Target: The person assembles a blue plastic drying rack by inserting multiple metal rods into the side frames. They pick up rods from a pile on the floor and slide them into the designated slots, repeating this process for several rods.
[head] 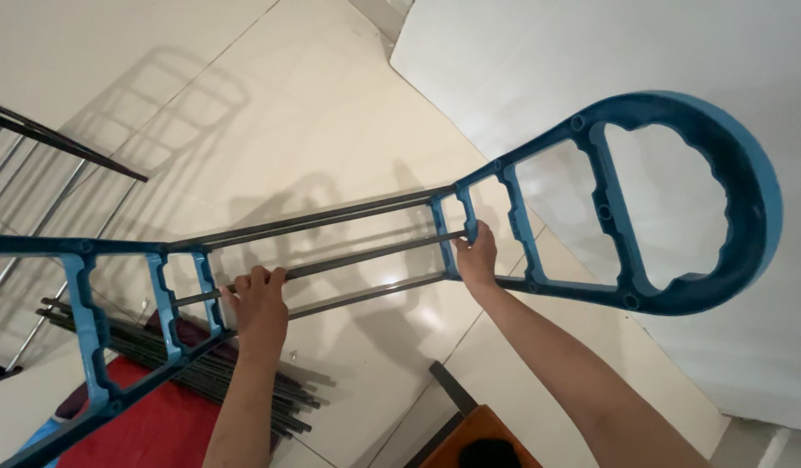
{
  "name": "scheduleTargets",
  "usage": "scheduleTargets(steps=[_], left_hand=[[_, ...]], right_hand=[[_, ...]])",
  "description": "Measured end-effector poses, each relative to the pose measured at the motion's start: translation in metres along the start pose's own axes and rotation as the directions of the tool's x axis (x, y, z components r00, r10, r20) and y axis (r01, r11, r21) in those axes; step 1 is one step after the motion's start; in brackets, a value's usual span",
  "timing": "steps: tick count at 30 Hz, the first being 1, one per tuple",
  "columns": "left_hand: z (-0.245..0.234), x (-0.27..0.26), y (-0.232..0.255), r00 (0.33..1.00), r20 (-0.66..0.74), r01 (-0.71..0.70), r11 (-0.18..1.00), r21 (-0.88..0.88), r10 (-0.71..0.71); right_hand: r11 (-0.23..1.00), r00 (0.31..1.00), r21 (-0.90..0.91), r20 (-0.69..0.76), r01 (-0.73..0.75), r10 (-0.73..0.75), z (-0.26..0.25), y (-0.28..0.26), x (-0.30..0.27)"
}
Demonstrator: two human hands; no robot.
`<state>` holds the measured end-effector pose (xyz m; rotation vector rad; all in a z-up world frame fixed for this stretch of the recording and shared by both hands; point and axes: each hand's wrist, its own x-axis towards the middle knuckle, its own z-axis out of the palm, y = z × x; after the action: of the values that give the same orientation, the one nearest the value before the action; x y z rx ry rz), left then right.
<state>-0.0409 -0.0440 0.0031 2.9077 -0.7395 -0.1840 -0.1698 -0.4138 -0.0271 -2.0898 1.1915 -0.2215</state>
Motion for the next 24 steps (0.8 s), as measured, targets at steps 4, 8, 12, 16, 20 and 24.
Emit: scheduleTargets(steps=[4, 8, 12, 16, 20, 24], left_hand=[[-0.003, -0.002, 0.0, 1.0, 0.011, 0.0, 1.0, -0.024, 0.001], [-0.004, -0.003, -0.001, 1.0, -0.005, -0.008, 0.999, -0.039, 0.008], [-0.005, -0.004, 0.002, 1.0, 0.015, 0.011, 0.999, -0.049, -0.01], [-0.005, -0.001, 0.002, 0.998, 0.049, 0.028, 0.997, -0.07, -0.024], [-0.008, -0.003, 0.002, 0.996, 0.081, 0.026, 0.997, -0.072, -0.02], [-0.007, -0.008, -0.003, 0.995, 0.091, -0.032, 0.996, -0.087, 0.04]], right_hand=[[0.998, 0.999, 0.041, 0.023, -0.049, 0.048, 0.002, 0.005, -0.001], [1.0, 1.0, -0.021, -0.015, 0.012, -0.012, 0.005, 0.012, 0.003], [0.997, 1.0, -0.07, 0.009, 0.021, -0.02, 0.009, 0.021, 0.004], [0.989, 0.996, -0.118, -0.004, 0.089, -0.09, 0.012, 0.025, 0.003], [0.984, 0.989, -0.119, -0.052, 0.129, -0.136, 0.009, 0.023, 0.003], [0.996, 1.0, -0.081, -0.011, 0.029, -0.03, 0.003, 0.014, 0.0]])
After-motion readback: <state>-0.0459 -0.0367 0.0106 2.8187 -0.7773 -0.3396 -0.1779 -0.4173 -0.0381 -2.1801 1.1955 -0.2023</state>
